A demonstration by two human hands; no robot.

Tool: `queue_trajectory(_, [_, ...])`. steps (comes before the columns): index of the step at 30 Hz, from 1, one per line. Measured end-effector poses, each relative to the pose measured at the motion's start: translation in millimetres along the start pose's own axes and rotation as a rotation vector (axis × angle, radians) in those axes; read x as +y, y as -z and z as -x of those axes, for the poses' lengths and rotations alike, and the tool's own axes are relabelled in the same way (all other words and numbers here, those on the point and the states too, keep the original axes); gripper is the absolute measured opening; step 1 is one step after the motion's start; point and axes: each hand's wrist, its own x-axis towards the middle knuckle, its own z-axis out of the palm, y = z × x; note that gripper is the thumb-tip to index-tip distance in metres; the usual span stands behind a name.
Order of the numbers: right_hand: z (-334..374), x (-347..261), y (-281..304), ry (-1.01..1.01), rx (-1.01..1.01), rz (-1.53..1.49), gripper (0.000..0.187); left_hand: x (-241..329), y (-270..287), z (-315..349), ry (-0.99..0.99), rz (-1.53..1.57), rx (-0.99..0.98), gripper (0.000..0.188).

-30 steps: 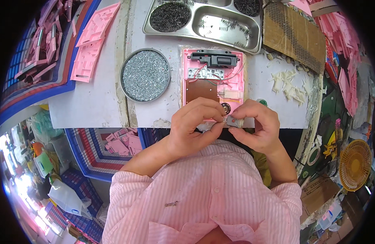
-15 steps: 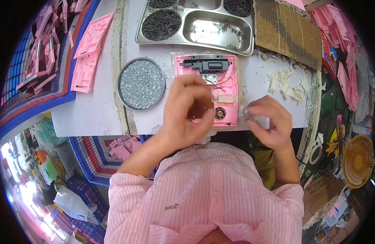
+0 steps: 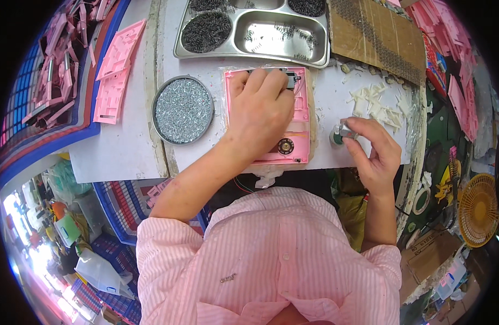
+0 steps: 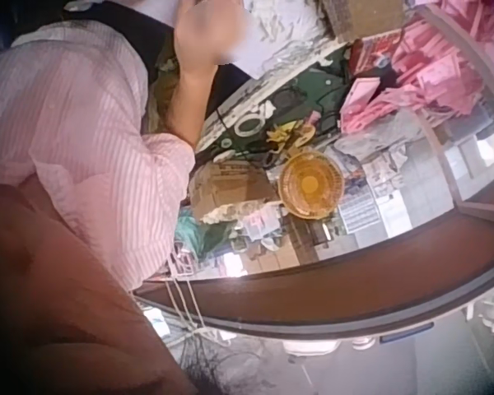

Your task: Soldering and assembling electronic components into a pink plastic toy casing.

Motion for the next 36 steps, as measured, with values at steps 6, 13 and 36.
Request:
queue_trajectory(6, [-14.9, 10.3, -7.8, -0.01, -0.021, 0.041, 0.032, -8.1, 1.4, 7.5, -0.016, 0.111, -0.013, 0.014])
queue_trajectory(13, [-25.9, 20.2, -31.6, -0.104, 0.001, -0.113, 0.03, -4.3, -4.7, 6.4, -0.013, 0.113, -0.009, 0.014])
queue_trajectory(36, [-55.7, 49.5, -23.8, 0.094, -0.015, 0.379, 0.023, -4.0, -1.1, 2.7, -0.016, 0.143, -0.045, 0.016])
